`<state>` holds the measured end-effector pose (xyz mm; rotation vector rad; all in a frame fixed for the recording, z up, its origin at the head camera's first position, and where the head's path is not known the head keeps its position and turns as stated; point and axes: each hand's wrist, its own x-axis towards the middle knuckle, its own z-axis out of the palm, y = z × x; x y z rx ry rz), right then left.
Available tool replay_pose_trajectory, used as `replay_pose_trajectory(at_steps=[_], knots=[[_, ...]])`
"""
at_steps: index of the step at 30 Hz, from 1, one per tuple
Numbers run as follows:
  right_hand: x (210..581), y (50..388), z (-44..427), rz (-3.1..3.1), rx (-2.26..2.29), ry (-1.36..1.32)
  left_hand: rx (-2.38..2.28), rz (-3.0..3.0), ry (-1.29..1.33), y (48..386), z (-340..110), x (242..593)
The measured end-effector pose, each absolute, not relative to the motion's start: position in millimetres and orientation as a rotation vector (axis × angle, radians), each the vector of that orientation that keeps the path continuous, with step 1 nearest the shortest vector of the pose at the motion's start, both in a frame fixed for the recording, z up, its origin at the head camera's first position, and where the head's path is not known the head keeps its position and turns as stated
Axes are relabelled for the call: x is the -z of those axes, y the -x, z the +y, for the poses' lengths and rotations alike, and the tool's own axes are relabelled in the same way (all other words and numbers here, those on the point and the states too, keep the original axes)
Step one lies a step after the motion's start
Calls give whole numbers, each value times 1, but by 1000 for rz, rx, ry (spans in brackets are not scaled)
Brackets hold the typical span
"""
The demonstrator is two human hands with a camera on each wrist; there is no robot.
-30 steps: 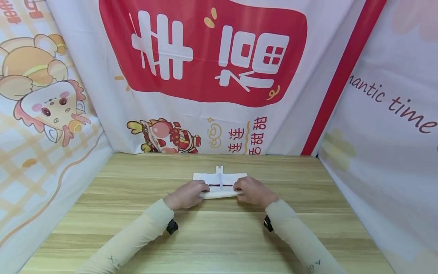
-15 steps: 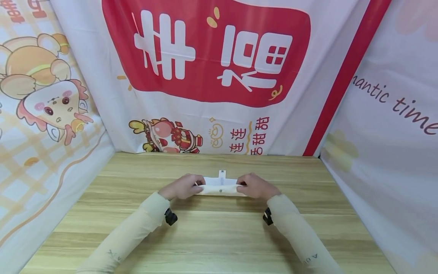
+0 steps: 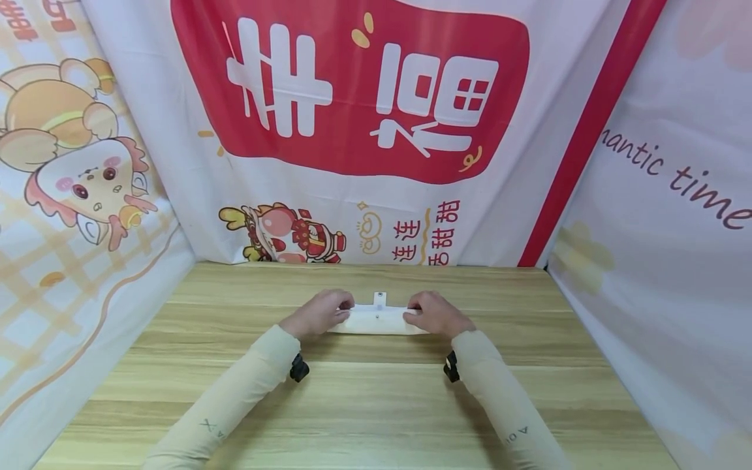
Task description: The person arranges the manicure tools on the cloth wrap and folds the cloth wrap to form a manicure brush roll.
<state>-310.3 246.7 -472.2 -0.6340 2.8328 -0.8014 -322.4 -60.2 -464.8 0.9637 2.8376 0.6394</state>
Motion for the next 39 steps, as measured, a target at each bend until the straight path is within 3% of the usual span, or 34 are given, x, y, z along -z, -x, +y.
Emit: replay_pose_trajectory(at_steps=[8,16,29,39], knots=[[475,316,242,2894,821,640,-435,2806,-1204,317,-43,471],[485,329,243,2914,746,827,-448,2785,-1175,316,-40,475],[450,355,211,2837,568,689,-479,2753,-1111,318,-34,471],[476,367,181,2910,559,812,-509,2781,-1096,316,-34,472]])
